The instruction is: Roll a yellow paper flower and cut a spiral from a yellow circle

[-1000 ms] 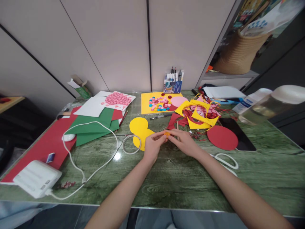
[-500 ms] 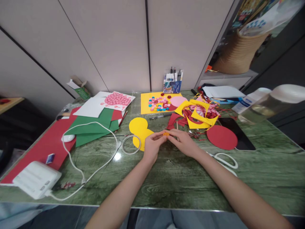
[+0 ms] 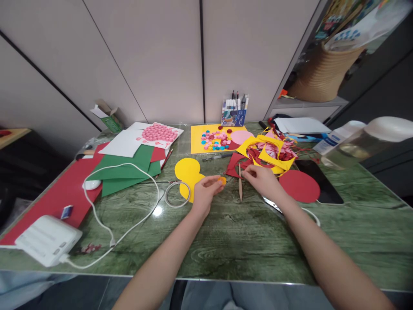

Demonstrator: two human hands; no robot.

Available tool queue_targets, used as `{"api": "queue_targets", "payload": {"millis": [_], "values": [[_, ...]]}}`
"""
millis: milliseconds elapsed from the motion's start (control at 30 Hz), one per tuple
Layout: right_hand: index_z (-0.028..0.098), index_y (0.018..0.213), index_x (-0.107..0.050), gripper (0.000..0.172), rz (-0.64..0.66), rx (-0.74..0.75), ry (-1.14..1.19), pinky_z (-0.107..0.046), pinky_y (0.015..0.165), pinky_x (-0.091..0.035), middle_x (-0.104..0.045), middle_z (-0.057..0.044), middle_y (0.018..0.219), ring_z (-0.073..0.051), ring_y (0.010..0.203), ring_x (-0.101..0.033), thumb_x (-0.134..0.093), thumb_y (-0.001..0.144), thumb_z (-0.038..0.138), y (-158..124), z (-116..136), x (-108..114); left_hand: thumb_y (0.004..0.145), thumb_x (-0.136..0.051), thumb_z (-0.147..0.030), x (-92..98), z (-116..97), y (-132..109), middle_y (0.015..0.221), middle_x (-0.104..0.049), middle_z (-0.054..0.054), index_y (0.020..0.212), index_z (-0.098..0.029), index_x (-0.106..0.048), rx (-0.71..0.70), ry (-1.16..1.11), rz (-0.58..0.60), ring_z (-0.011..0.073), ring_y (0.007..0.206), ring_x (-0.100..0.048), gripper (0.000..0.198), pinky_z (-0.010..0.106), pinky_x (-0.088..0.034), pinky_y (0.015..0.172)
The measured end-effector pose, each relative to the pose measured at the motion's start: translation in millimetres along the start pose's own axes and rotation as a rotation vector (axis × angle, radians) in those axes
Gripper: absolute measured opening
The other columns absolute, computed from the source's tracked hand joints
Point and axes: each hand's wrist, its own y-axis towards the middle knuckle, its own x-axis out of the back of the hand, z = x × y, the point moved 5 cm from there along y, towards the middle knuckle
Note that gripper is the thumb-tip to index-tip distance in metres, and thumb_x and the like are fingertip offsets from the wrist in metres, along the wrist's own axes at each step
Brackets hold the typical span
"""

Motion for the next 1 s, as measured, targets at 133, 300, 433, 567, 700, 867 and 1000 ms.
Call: {"api": "queue_targets", "payload": {"millis": [133, 300, 433, 567, 700, 867, 1000], "values": [[0.02, 0.05, -0.056, 0.033, 0.082, -0.085, -0.061, -0.025, 0.047, -0.034, -0.059, -0.004, 0.048, -0.018, 0.049, -0.057, -0.065, 0.071, 0.043, -4, -7, -19, 0.052, -0.081, -0.025, 0.4, 0, 0, 0.075, -0.071, 0.006, 0.079, -0.012, -0.07, -0.008, -0.011, -0.001, 0.0141, 0.067, -0.066, 0.033, 0.031, -0.053, 0.074], [0.02, 0.041, -0.049, 0.033, 0.16, -0.159, 0.042, -0.023, 0.041, -0.029, -0.051, -0.001, 0.039, -0.014, 0.041, -0.051, -0.061, 0.07, 0.03, -1, -18, -14, 0.053, -0.081, -0.023, 0.7, 0, 0, 0.079, -0.072, 0.007, 0.081, -0.011, -0.07, -0.007, -0.039, -0.005, 0.0147, 0.072, -0.066, 0.033, 0.033, -0.051, 0.082], [0.02, 0.052, -0.051, 0.029, 0.276, -0.181, 0.274, -0.021, 0.035, -0.03, -0.05, 0.003, 0.04, -0.009, 0.03, -0.042, -0.048, 0.078, 0.033, 0, -15, 0, 0.05, -0.081, -0.022, 1.6, -2, 0, 0.08, -0.072, 0.007, 0.082, -0.012, -0.07, 0.003, -0.053, -0.004, 0.0159, 0.072, -0.067, 0.035, 0.036, -0.051, 0.083], [0.021, 0.051, -0.044, 0.036, 0.381, -0.144, 0.491, -0.02, 0.031, -0.025, -0.032, 0.008, 0.033, -0.007, 0.025, -0.028, -0.041, 0.083, 0.038, -5, 0, 1, 0.05, -0.082, -0.022, 0.9, -3, 0, 0.078, -0.072, 0.007, 0.082, -0.012, -0.07, 0.004, -0.05, 0.002, 0.0159, 0.07, -0.067, 0.035, 0.037, -0.051, 0.082], [0.019, 0.066, -0.055, 0.035, 0.386, -0.085, 0.611, -0.021, 0.03, -0.03, -0.027, 0.01, 0.033, -0.008, 0.024, -0.027, -0.036, 0.086, 0.04, -9, 17, -6, 0.052, -0.08, -0.021, -0.4, -3, 0, 0.077, -0.072, 0.006, 0.081, -0.012, -0.071, -0.011, -0.034, 0.014, 0.0152, 0.07, -0.066, 0.033, 0.036, -0.052, 0.081], [0.018, 0.092, -0.059, 0.025, 0.171, 0.012, 0.629, -0.028, 0.053, -0.051, -0.066, -0.004, 0.071, -0.017, 0.056, -0.063, -0.047, 0.085, 0.038, -18, 39, -5, 0.055, -0.078, -0.02, -0.5, 0, 0, 0.079, -0.072, 0.006, 0.082, -0.013, -0.071, -0.031, 0.012, 0.031, 0.0166, 0.072, -0.066, 0.029, 0.036, -0.052, 0.081], [0.021, 0.089, -0.06, 0.013, -0.098, 0.243, 0.335, -0.034, 0.075, -0.05, -0.069, -0.007, 0.09, -0.021, 0.078, -0.065, -0.05, 0.084, 0.027, -31, 56, 5, 0.057, -0.077, -0.019, -0.6, 2, 0, 0.08, -0.072, 0.007, 0.082, -0.013, -0.072, -0.047, 0.049, 0.041, 0.0174, 0.072, -0.066, 0.027, 0.036, -0.052, 0.08]]}}
